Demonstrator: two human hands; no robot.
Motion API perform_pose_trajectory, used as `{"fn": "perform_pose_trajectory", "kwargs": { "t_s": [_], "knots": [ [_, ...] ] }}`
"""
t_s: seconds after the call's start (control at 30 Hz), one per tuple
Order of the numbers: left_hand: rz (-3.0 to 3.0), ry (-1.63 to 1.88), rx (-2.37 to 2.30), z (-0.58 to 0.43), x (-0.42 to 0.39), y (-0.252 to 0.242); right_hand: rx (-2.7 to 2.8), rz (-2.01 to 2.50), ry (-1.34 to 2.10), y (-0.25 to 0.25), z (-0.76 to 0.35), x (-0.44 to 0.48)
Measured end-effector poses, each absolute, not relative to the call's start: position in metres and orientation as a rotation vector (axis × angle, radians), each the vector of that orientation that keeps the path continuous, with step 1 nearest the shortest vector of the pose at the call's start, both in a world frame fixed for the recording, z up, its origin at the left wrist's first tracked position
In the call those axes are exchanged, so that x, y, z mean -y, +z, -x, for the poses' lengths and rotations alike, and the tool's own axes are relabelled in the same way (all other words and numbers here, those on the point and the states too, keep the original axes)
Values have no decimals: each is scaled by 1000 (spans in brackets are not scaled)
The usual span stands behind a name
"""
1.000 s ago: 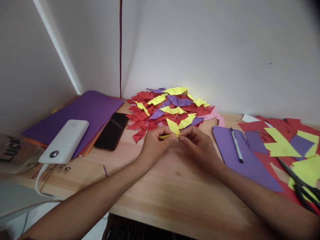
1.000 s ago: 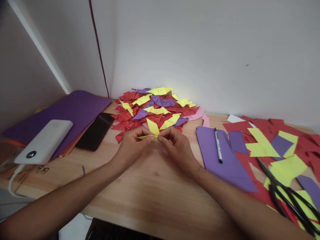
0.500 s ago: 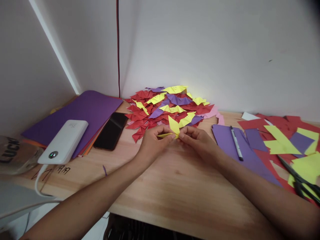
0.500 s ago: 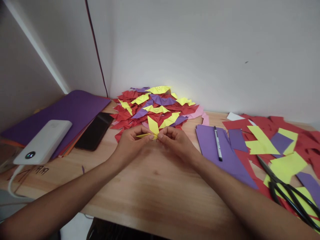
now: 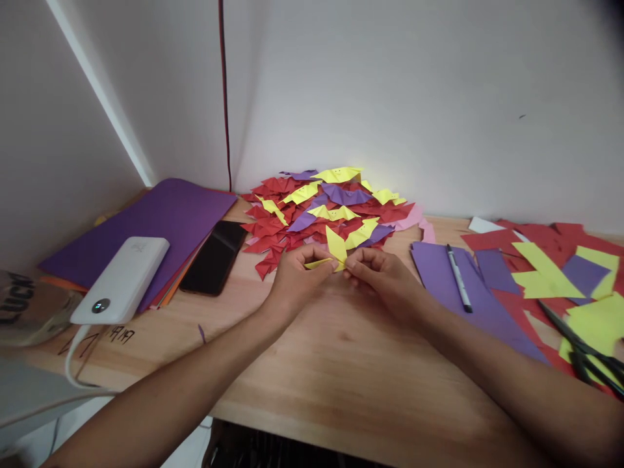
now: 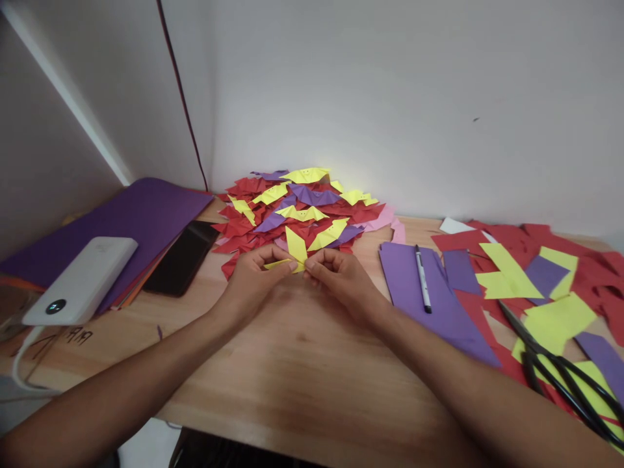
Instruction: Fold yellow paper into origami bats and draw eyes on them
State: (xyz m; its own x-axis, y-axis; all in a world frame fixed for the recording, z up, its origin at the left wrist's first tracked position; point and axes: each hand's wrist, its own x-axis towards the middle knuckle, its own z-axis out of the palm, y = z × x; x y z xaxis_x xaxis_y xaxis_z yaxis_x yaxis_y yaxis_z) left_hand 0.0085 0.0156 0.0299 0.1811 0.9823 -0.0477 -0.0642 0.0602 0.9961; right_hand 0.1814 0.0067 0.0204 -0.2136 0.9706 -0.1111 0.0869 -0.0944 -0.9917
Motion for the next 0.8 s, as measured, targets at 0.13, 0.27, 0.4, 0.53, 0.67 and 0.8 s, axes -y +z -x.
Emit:
{"fn": "perform_pose_trajectory", "kwargs": {
  "t_s": [0.13, 0.27, 0.4, 0.53, 0.67, 0.8],
  "knots": [
    [-1167, 1095, -1051, -10, -16, 29, 1347, 1298, 1356, 25, -177, -3],
    [-1148, 1107, -1009, -9, -17, 28, 1328, 1316, 1344, 27, -176, -1],
    [-1133, 1088, -1004, -8, -17, 29, 1350, 1317, 1315, 26, -176, 0],
    [-1131, 1083, -1041, -8, -17, 29, 1449, 1335, 1260, 23, -177, -1],
    [-1166, 1085, -1076, -8, -18, 28, 1582, 1354, 1195, 21, -177, -1],
    [-1215, 1098, -1071, -7, -22, 27, 1634, 1370, 1122, 23, -175, 0]
  ]
}}
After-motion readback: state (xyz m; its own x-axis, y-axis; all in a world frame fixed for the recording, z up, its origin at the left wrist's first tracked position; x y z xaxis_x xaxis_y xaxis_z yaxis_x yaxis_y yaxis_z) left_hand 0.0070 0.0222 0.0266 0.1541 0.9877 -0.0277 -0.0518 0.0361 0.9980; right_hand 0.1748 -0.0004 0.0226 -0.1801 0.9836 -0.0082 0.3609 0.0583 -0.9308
